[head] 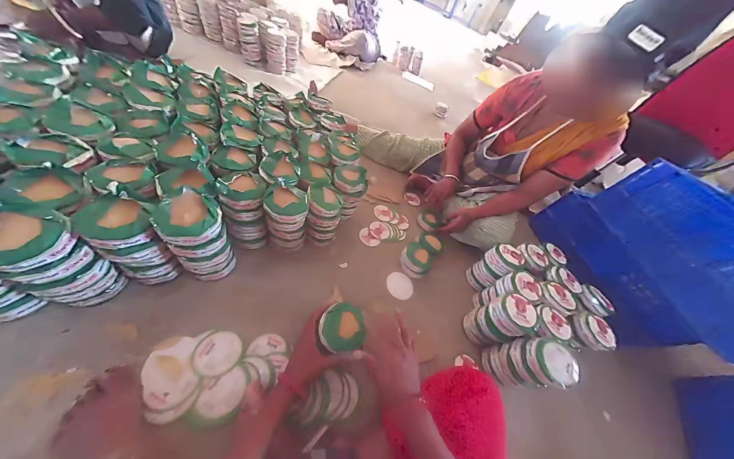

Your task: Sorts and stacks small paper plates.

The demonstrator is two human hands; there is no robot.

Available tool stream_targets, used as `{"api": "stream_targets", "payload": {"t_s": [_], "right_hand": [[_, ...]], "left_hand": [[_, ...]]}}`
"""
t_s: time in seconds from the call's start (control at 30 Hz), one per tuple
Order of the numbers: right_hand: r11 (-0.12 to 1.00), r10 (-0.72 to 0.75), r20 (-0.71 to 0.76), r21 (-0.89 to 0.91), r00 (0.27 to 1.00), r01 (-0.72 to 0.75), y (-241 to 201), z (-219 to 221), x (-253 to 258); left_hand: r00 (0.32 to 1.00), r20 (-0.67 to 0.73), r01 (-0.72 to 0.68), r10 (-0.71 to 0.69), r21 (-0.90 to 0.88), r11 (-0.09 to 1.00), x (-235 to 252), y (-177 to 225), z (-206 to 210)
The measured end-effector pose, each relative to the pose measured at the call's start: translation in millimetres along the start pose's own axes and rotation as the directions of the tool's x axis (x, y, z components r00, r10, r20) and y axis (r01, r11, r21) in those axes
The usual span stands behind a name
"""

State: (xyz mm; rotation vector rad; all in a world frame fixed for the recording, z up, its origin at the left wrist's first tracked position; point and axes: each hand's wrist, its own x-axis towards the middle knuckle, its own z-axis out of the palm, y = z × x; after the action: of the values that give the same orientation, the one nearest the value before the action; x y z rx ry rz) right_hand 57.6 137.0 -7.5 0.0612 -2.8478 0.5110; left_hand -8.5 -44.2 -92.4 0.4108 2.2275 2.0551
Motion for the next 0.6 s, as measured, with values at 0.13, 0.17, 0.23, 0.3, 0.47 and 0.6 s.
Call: {"api": "stream_targets", "payload": {"t_s": [0.13, 0.17, 0.23, 0.3, 0.47, 0.6], "right_hand": [[0.992, 0.109, 0.254, -0.083, 0.961, -0.090, -7.1, -2.8, 25.6], [0.995, 0.101, 0.241, -0.051, 0.965, -0.091, -8.7, -4.2, 33.3], [0.998, 0.063, 0.206, -0.023, 0.977, -0.059, -11.4, -1.8, 43.5], [0.999, 0.025, 0.285, -0.039, 0.958, -0.015, -14.4, 4.3, 52.6], [0.976, 0.104, 0.181, 0.170, 0.978, -0.136, 16.2, -3.0, 91.5], [0.889, 0.457, 0.215, -0.069, 0.863, -0.453, 95.0, 13.1, 125.9]], "left_hand": [[1.000, -0.008, 0.004, -0.004, 0.031, 1.000, 0.5, 2.3, 0.6], [1.000, -0.009, 0.004, -0.004, 0.038, 0.999, 1.6, 2.5, 0.3], [1.000, -0.020, -0.005, 0.006, 0.042, 0.999, -0.2, 1.1, 1.7], [1.000, -0.029, -0.001, 0.003, 0.059, 0.998, -0.5, 0.5, 2.5], [0.999, -0.044, -0.022, 0.025, 0.076, 0.997, -0.9, -6.3, 1.3], [0.999, -0.038, -0.014, 0.016, 0.050, 0.999, 0.1, -6.8, 1.7]]}}
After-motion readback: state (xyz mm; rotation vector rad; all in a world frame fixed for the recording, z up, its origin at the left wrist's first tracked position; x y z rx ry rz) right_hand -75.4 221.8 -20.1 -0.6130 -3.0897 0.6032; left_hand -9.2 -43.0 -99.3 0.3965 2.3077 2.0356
